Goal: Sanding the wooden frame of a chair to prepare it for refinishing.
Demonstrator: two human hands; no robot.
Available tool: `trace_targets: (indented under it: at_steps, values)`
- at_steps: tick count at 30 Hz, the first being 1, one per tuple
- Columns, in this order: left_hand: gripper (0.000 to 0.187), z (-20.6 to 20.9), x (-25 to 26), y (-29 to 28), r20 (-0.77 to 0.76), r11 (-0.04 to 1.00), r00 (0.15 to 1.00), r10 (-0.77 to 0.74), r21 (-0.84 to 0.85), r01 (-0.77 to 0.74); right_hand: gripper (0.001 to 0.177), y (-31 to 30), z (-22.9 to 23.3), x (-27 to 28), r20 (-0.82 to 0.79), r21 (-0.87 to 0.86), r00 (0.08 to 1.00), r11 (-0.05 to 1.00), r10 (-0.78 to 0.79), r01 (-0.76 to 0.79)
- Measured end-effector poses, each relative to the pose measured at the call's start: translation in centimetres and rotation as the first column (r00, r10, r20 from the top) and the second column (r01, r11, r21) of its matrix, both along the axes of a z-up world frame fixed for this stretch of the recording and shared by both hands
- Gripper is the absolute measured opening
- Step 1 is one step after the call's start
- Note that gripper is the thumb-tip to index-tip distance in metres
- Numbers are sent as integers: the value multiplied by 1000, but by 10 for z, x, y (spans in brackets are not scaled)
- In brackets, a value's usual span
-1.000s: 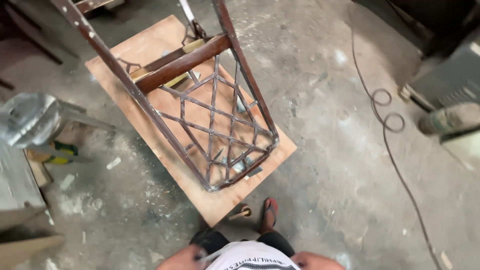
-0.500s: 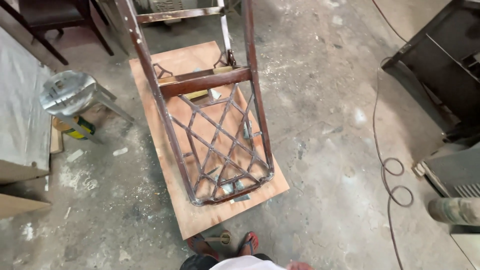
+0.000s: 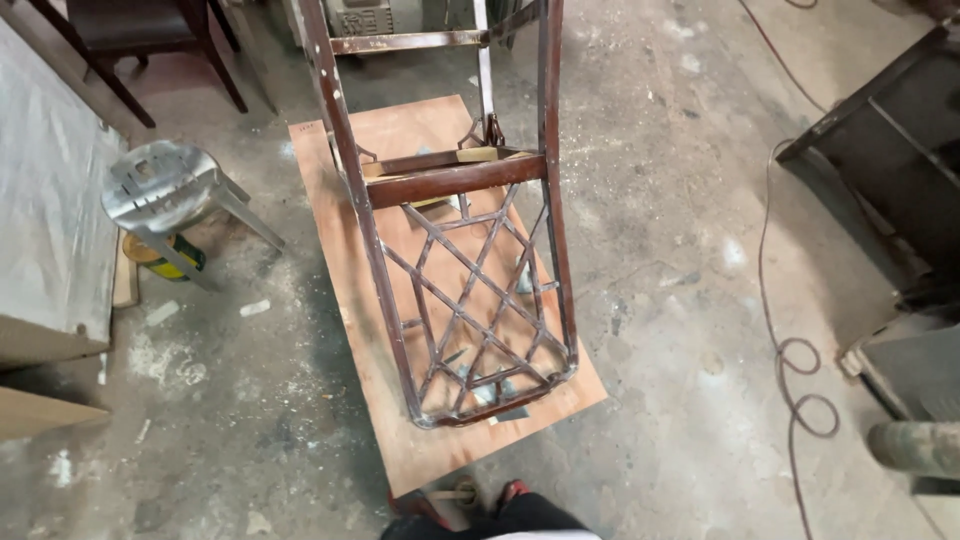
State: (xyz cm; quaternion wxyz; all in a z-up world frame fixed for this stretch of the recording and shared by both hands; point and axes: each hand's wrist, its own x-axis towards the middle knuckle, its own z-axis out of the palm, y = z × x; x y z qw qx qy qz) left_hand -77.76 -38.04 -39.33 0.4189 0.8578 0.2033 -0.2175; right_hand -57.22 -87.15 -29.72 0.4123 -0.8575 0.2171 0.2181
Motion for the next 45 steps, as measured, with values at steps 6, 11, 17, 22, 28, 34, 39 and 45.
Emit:
trace_targets:
  at_steps: [6, 11, 17, 22, 28, 34, 39, 45]
  values:
    - [78, 30, 104, 14, 55, 999, 998, 42, -34, -40, 52, -13, 6, 120, 210, -158, 948, 965, 239, -208]
    - [47, 125, 258, -26, 213, 1000, 977, -7, -11, 10, 37, 40, 90, 234, 132, -276, 846, 839, 516, -469]
    - [84, 177, 376, -114, 122, 995, 989, 82, 48, -88, 52, 83, 107, 397, 256, -337, 644, 691, 721, -639]
    - [100, 144, 455, -144, -7, 903, 999, 40, 427, -33, 74, 142, 116, 492, 482, -291, 509, 678, 713, -675]
    - [57, 106, 464, -186, 123, 774, 992, 43, 624, -111, 89, 181, 49, 544, 627, 21, 610, 772, 484, -635]
    - [54, 75, 469, -154, 209, 676, 978, -3, 721, -152, 69, 199, 7, 554, 723, 32, 635, 905, 272, -424]
    - [77, 75, 465, -139, 472, 724, 876, 104, 567, -392, 60, 192, -16, 561, 807, 67, 545, 882, 226, -466]
    - [53, 5, 486, -191, 563, 668, 823, 72, 586, -459, 57, 194, -15, 560, 855, 73, 473, 856, 210, -512]
